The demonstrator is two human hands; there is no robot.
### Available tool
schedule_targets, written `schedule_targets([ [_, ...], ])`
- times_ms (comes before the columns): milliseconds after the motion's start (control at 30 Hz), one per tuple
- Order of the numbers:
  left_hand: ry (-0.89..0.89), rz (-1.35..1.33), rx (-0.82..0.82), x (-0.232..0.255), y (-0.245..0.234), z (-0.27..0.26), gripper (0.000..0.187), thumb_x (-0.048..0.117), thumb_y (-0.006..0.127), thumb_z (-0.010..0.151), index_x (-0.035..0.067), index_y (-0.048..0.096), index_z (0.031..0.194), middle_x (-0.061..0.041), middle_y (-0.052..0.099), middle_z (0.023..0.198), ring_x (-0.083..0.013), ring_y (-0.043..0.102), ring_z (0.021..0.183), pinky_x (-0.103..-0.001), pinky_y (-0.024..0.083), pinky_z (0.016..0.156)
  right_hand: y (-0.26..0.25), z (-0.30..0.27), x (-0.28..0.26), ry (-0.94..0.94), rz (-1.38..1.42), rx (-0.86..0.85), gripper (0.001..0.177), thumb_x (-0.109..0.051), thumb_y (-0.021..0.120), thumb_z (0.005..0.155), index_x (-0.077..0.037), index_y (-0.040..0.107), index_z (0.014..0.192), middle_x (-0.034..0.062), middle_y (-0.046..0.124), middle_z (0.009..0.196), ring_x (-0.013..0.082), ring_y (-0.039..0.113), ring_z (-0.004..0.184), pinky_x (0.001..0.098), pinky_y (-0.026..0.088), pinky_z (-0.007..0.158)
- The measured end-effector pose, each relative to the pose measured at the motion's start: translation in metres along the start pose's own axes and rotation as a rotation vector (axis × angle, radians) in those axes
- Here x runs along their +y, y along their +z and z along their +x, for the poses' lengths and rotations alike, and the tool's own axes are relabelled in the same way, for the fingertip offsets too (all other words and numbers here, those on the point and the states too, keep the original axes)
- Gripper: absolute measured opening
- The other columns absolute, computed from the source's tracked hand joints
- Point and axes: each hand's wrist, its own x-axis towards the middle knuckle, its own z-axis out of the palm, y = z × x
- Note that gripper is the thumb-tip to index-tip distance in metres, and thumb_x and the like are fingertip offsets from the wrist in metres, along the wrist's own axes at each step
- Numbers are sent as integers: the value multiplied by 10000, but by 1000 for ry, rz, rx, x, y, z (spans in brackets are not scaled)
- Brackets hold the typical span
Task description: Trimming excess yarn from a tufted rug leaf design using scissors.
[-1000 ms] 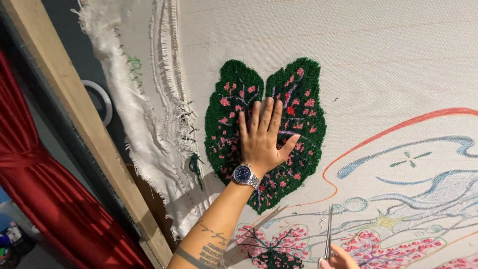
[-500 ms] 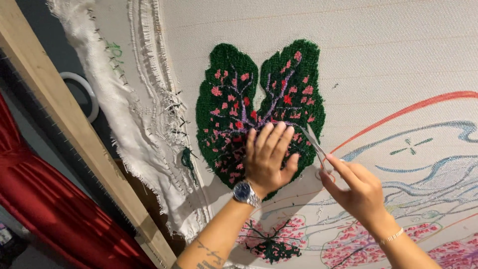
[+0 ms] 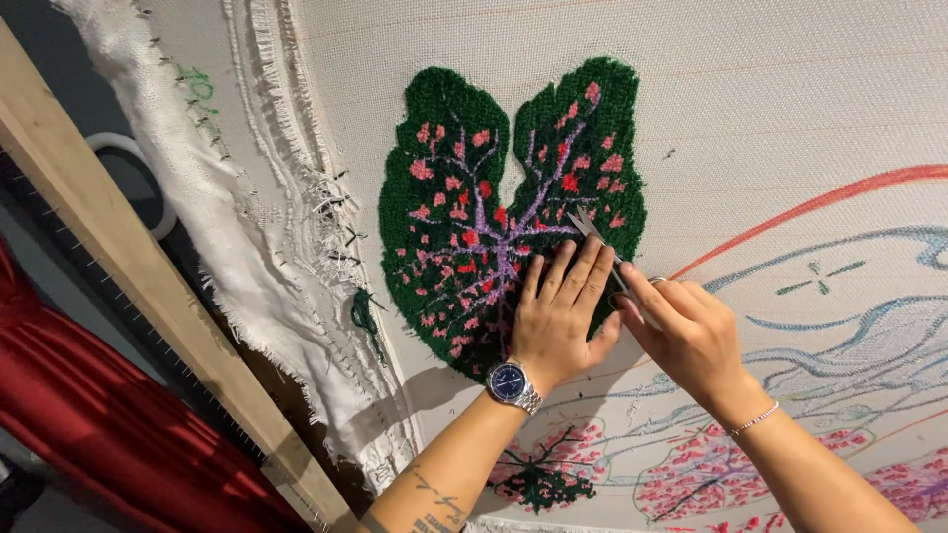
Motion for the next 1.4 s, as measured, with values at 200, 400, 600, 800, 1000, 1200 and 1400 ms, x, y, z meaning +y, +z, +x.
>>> schedule_targets([
  [200, -10, -26, -20, -3, 7, -1, 765, 431, 566, 948, 106, 380, 1615, -87, 359, 1685, -289, 342, 1561, -534, 186, 1306, 4, -3, 4, 5, 0, -75, 529, -80, 754, 879, -32, 621, 1388, 57, 547, 739, 222, 539, 651, 381, 478, 621],
  [400, -14, 12, -20, -2, 11, -4, 763, 436, 563, 951, 129, 375, 1624, -70, 349, 1694, -283, 326, 1576, -529, 165, 1312, 6, -7, 12, -6, 26, -118, 542, -53, 733, 883, -22, 607, 1410, 58, 556, 758, 225, 545, 663, 378, 482, 622],
  [600, -10, 17, 7, 1, 10, -6, 723, 458, 551, 984, 169, 385, 1625, -39, 347, 1700, -273, 331, 1581, -535, 169, 1317, -2, -2, 10, 14, -41, -80, 670, -155, 837, 725, -87, 644, 1363, 48, 544, 740, 217, 523, 649, 356, 471, 599],
  [800, -38, -15, -23, 1, 9, -1, 738, 458, 550, 962, 157, 392, 1618, -61, 370, 1685, -280, 365, 1554, -540, 191, 1307, -1, 2, 12, -39, -53, -49, 622, -158, 839, 802, -83, 637, 1386, 17, 552, 764, 198, 508, 657, 344, 469, 613],
  [1000, -26, -6, 3, 0, 9, 4, 746, 462, 545, 969, 138, 383, 1621, -76, 359, 1689, -274, 348, 1567, -543, 181, 1310, -1, 5, 16, -67, -58, -54, 560, -151, 802, 860, -78, 633, 1389, 29, 524, 763, 199, 495, 651, 353, 466, 621],
  [1200, -31, 7, 14, -1, 8, 9, 754, 463, 543, 974, 126, 368, 1625, -79, 339, 1701, -276, 319, 1583, -532, 163, 1313, 3, 2, 22, -73, -102, -117, 571, -147, 766, 858, -77, 622, 1406, 37, 489, 735, 209, 494, 636, 367, 465, 607],
  [1400, -38, -2, -5, -1, 9, 9, 758, 453, 543, 957, 140, 369, 1625, -60, 341, 1701, -279, 312, 1588, -540, 156, 1315, 7, -4, 29, -82, -104, -159, 592, -134, 771, 858, -59, 615, 1424, 35, 481, 720, 198, 494, 631, 362, 473, 609],
])
